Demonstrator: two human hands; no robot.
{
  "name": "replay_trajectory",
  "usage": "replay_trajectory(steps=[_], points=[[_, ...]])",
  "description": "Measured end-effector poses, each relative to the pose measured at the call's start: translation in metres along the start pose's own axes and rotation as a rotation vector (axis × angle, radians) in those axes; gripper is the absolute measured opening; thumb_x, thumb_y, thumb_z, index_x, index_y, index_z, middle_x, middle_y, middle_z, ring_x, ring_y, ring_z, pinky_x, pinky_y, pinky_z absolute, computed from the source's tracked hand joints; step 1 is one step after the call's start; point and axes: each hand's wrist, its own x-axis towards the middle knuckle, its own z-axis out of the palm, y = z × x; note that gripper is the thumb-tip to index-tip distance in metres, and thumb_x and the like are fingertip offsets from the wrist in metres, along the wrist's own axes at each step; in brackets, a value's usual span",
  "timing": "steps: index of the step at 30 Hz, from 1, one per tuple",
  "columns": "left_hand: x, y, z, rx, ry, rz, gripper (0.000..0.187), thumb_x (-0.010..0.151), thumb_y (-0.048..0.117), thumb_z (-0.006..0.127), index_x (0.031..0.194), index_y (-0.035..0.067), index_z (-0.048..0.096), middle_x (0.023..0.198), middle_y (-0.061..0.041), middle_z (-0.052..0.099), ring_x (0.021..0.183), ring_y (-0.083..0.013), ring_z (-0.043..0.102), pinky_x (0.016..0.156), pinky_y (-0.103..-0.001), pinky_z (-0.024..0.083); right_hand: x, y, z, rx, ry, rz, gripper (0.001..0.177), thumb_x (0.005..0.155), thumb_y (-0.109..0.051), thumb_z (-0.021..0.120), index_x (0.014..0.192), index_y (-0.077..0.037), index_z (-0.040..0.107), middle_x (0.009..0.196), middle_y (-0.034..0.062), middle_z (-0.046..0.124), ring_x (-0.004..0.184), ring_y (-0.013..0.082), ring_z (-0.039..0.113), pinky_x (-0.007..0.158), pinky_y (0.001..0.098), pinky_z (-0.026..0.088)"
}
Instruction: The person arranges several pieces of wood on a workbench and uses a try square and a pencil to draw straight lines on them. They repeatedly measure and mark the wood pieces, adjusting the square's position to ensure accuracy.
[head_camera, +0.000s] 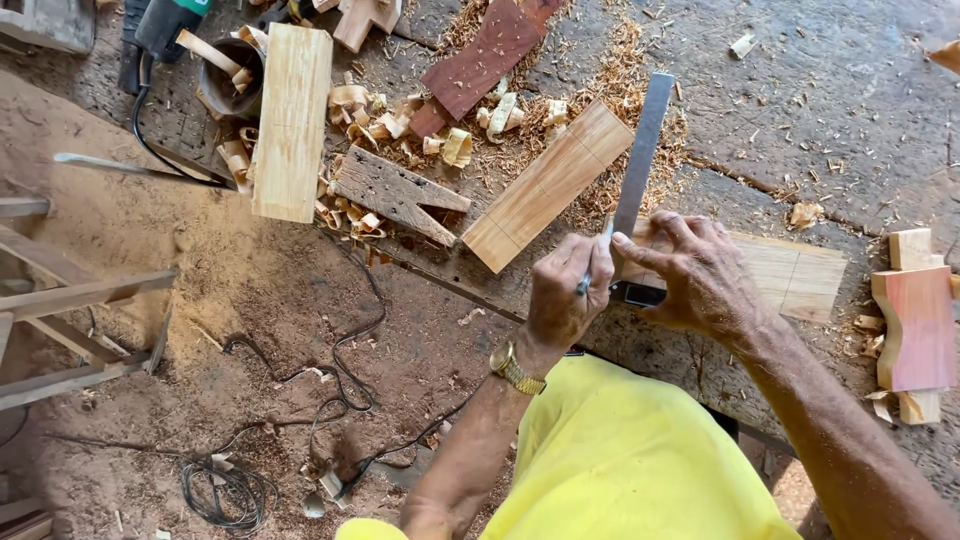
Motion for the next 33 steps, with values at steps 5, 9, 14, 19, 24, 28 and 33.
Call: replay_trajectory(steps=[5,9,14,19,24,28,33], points=[[-0.047,0.023,-0.035,-0.086,-0.151,-0.164,0.024,0.104,0.009,0.054,0.087,-0.001,0.068,0.067,-0.011,0.060,0.054,-0.0213,0.063,0.046,-0.028,0.054,0.000,-0.005,-0.013,0.016,0.008,-0.009,0.093,0.048,-0.045,0.087,0.138,-0.044,0.062,0.141,0.0091,0.052,0.124,0.0358,0.060,0.102,0.0491,0.049],[-0.097,0.010,-0.044,-0.144,-0.168,-0.412,0.039,0.106,0.024,0.058,0.072,0.007,0.064,0.064,-0.011,0.060,0.059,-0.0281,0.067,0.051,-0.034,0.052,-0.005,-0.002,0.002,-0.019,0.087,-0.058,0.089,0.052,-0.041,0.088,0.137,-0.038,0.064,0.142,0.0162,0.051,0.129,0.0370,0.056,0.109,0.0540,0.046],[-0.075,0.013,-0.037,-0.147,-0.138,-0.538,0.049,0.111,0.035,0.050,0.071,0.007,0.058,0.068,-0.008,0.057,0.061,-0.0177,0.060,0.058,-0.030,0.051,-0.050,-0.019,0.053,0.089,0.576,-0.194,0.058,0.069,-0.013,0.074,0.126,-0.024,0.070,0.130,0.0154,0.056,0.116,0.0368,0.056,0.096,0.0517,0.047],[-0.029,0.040,-0.014,0.161,-0.226,-0.249,0.029,0.094,0.024,0.069,0.111,0.005,0.055,0.090,-0.005,0.046,0.059,-0.0115,0.038,0.036,-0.023,0.037,-0.130,0.008,0.054,0.379,0.783,-0.032,0.033,0.092,0.001,0.078,0.121,-0.014,0.078,0.101,0.0153,0.068,0.068,0.0156,0.053,0.052,0.0272,0.046],[0.016,0.058,0.062,0.266,-0.506,0.195,0.076,0.069,0.000,0.081,0.139,-0.004,0.050,0.131,-0.018,0.052,0.070,-0.0189,0.049,0.048,-0.030,0.040,-0.218,0.055,0.079,0.016,0.868,0.421,0.038,0.111,0.004,0.085,0.145,0.015,0.071,0.099,0.0209,0.076,0.071,0.0255,0.059,0.064,0.0371,0.054],[0.044,0.038,0.106,0.526,-0.761,0.321,0.028,0.083,-0.005,0.056,0.110,0.000,0.061,0.092,-0.010,0.056,0.056,-0.0130,0.045,0.034,-0.021,0.040,-0.247,0.044,0.115,0.060,0.897,0.591,0.027,0.111,-0.001,0.092,0.129,0.009,0.074,0.093,0.0131,0.057,0.073,0.0248,0.050,0.072,0.0408,0.048],[0.102,0.042,0.039,0.536,-1.048,0.460,0.048,0.071,0.013,0.068,0.118,0.008,0.059,0.115,-0.010,0.060,0.078,-0.0283,0.066,0.072,-0.100,0.037,-0.258,-0.006,0.109,0.158,0.867,0.684,0.062,0.098,-0.029,0.083,0.137,0.017,0.074,0.099,0.0213,0.069,0.081,0.0296,0.060,0.080,0.0411,0.055]])
